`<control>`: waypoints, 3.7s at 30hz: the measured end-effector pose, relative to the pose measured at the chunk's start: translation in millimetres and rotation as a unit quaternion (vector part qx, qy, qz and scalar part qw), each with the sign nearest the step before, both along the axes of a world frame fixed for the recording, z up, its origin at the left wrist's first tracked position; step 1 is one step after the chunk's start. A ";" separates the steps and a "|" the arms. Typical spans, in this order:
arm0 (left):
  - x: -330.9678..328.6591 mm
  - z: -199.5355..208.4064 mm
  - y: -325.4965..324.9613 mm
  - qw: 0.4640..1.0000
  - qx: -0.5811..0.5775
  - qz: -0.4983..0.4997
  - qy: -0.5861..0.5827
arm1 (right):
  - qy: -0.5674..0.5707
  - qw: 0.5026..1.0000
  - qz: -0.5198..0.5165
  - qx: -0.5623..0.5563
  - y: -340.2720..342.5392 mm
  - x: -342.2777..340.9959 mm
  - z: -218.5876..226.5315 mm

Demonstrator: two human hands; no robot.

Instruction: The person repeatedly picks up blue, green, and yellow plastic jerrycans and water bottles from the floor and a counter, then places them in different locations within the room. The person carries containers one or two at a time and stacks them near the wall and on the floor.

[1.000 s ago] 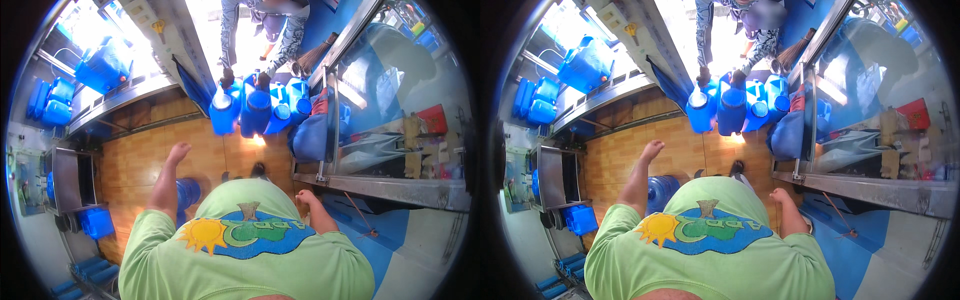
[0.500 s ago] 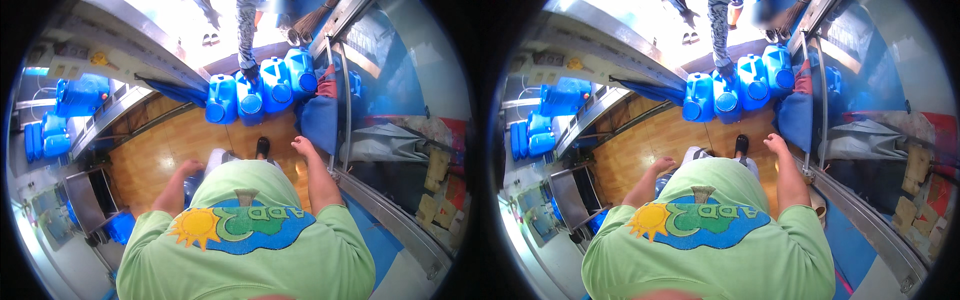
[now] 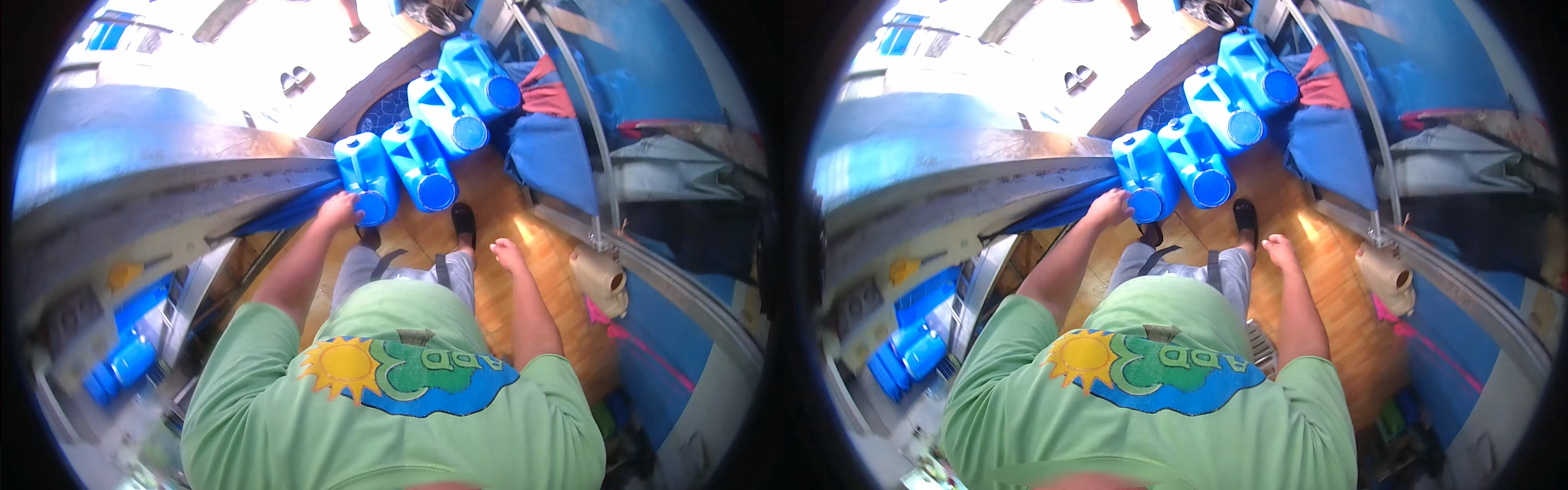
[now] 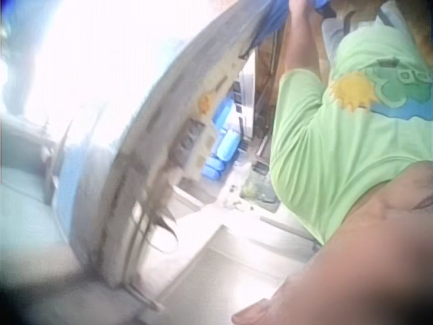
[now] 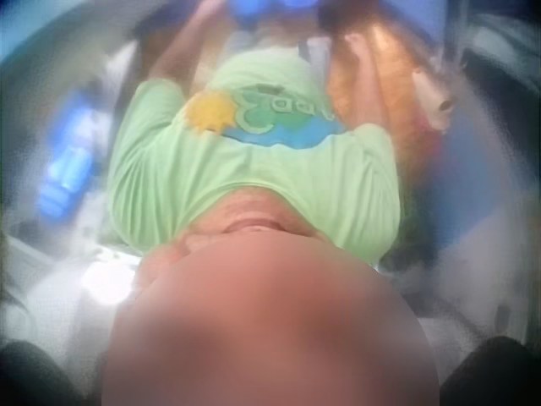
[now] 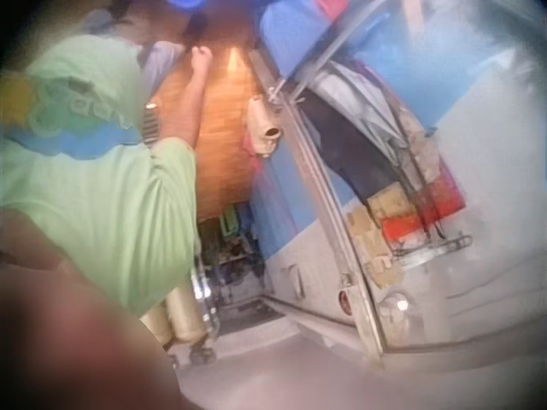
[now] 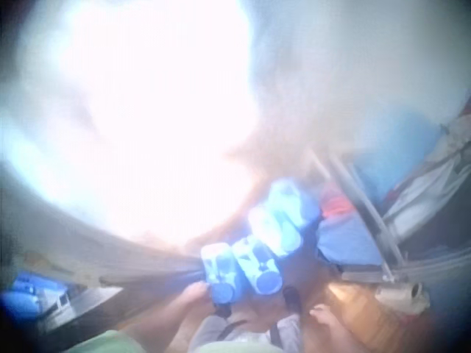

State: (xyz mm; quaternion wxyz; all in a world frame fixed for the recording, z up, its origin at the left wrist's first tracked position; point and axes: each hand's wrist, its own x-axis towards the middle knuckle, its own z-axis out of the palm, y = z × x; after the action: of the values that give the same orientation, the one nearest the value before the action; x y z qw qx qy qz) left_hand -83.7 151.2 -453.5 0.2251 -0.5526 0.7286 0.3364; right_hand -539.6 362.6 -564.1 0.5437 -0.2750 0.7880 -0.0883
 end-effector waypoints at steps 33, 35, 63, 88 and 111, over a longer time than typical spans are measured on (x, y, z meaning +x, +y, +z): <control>-165.2 -68.0 11.8 0.875 0.177 -0.376 0.248 | -0.421 0.554 -0.715 -0.073 20.5 241.1 18.1; -182.2 -113.1 -38.8 0.911 -0.063 -0.357 0.198 | -0.396 0.546 -0.735 -0.070 27.3 210.0 14.1; -283.2 38.1 163.7 0.841 0.495 -0.069 0.208 | 0.229 0.966 -0.110 -0.038 146.1 96.2 129.3; -280.2 -211.8 -291.1 0.888 -0.090 -0.445 0.067 | 0.129 0.689 -0.643 0.307 51.3 96.9 76.4; -424.9 -183.1 -465.0 0.820 -0.171 -0.544 0.060 | 0.242 0.941 -0.200 0.128 -78.8 77.1 54.3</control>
State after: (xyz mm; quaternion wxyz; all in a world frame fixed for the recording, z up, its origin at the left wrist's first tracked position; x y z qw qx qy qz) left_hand -508.5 -313.8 -636.6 0.2290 -0.0753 0.9686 0.0616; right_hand -462.5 283.8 -509.8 0.3385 -0.0526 0.9392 -0.0241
